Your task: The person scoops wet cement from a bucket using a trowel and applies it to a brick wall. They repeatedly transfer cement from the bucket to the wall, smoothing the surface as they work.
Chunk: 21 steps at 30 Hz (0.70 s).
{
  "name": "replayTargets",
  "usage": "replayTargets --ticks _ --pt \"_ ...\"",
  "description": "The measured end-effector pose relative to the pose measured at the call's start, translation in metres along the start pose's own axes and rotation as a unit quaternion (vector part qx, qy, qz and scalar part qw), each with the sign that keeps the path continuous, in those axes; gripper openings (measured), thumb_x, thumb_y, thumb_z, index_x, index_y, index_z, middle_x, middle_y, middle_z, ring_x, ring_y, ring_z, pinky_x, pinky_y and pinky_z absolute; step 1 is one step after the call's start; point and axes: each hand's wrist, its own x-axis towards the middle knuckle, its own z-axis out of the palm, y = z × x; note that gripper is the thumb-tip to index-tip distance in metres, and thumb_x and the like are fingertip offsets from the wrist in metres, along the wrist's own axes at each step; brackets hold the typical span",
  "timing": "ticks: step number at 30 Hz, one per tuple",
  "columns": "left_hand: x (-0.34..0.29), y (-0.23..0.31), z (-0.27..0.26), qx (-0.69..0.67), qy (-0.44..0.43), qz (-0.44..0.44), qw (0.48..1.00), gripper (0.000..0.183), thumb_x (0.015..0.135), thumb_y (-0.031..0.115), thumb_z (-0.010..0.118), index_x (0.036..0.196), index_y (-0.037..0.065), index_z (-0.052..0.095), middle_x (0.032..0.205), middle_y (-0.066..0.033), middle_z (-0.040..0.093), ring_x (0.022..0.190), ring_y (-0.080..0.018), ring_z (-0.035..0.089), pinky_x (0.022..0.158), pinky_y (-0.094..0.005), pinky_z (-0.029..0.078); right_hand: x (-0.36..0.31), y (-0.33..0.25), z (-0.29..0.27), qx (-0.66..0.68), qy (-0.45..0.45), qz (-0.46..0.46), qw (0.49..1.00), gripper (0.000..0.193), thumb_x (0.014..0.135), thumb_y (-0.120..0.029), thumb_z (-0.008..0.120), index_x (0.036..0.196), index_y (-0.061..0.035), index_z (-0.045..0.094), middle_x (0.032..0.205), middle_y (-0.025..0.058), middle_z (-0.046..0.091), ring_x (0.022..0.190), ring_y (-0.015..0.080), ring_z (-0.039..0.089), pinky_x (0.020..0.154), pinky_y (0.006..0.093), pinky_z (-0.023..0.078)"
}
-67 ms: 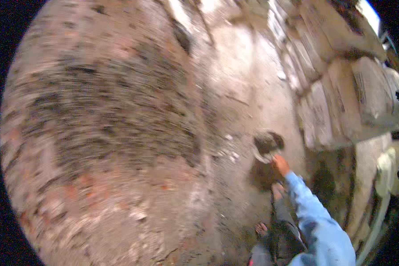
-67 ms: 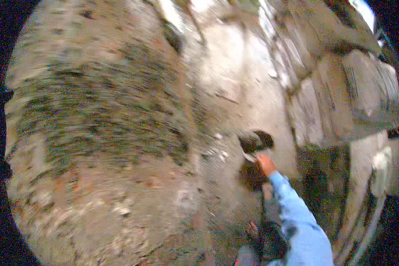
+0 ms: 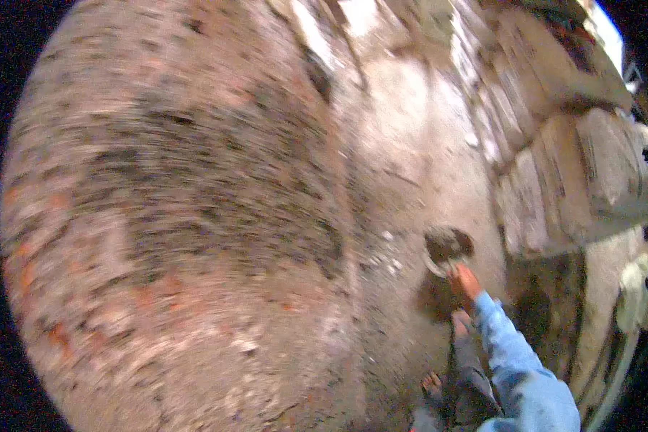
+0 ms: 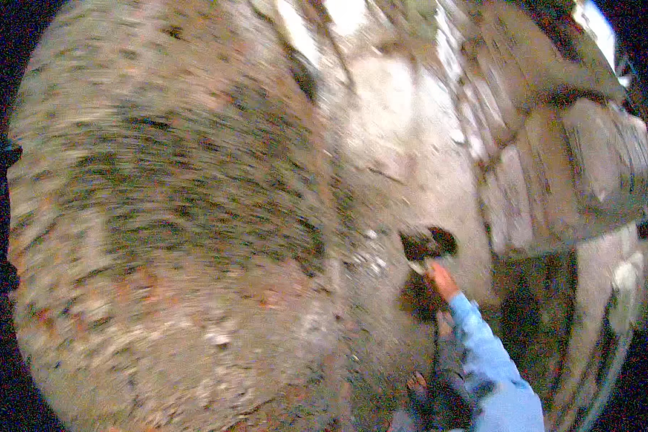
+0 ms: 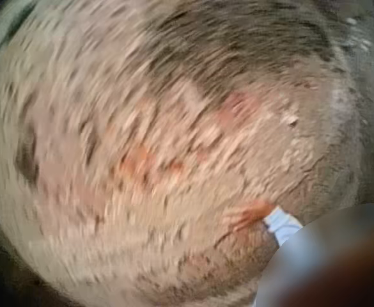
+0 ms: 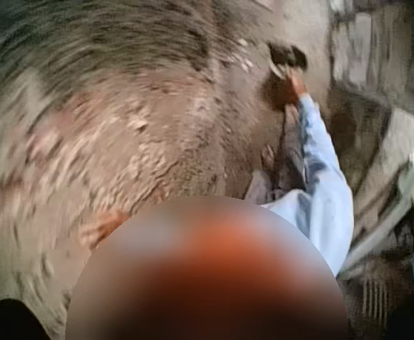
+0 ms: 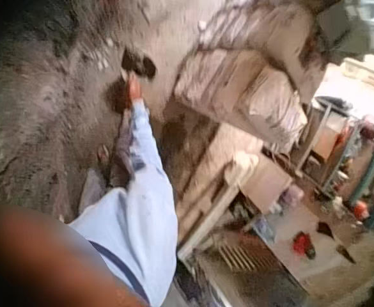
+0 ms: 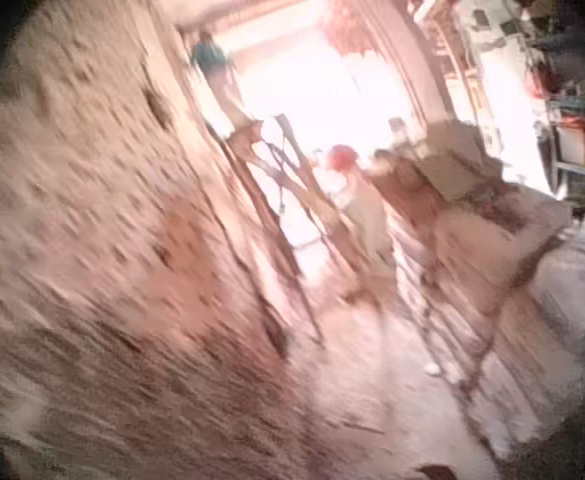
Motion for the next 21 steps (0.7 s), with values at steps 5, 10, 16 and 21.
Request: replayTargets --ticks 5,10,16,21 --pt "0.032 -0.047 -0.048 -0.221 -0.081 0.019 0.972 0.062 0.093 0.046 0.042 0.14 0.008 0.035 0.148 -0.0227 0.017 0.134 -0.0473 0.018 0.104 -0.0648 0.014 -0.056 -0.187 -0.058 0.607 -0.168 0.187 0.754 0.041 0.084 -0.028 0.059 0.114 -0.0019 0.052 0.092 0.0075 0.057 0.077 0.0194 0.059 0.07 0.0345 0.052" --pt "0.049 -0.133 -0.075 -0.351 -0.078 0.028 0.933 0.057 0.092 0.045 0.043 0.135 0.009 0.043 0.143 -0.0196 0.033 0.133 -0.0418 0.027 0.107 -0.0569 0.017 -0.064 -0.329 -0.089 0.759 -0.159 0.07 0.627 0.036 0.088 -0.03 0.054 0.116 -0.0067 0.047 0.088 0.0009 0.053 0.061 0.0104 0.048 0.06 0.0269 0.041" --pt "0.058 -0.191 -0.026 -0.156 -0.001 0.017 0.988 0.049 0.096 0.042 0.035 0.131 0.01 0.047 0.14 -0.0171 0.039 0.13 -0.0395 0.034 0.105 -0.0569 0.019 -0.026 -0.469 -0.163 0.598 0.075 -0.159 0.782 0.032 0.089 -0.026 0.054 0.114 -0.0066 0.05 0.085 0.0012 0.055 0.062 0.0107 0.051 0.055 0.0268 0.045" --pt "0.047 -0.193 -0.002 -0.189 0.055 0.034 0.98 0.05 0.098 0.037 0.029 0.139 0.008 0.033 0.147 -0.018 0.027 0.135 -0.0404 0.024 0.108 -0.0588 0.012 0.102 -0.575 -0.156 0.392 0.475 -0.317 0.721 0.023 0.088 -0.016 0.054 0.109 -0.0058 0.052 0.086 0.0061 0.056 0.072 0.0146 0.054 0.066 0.027 0.048"
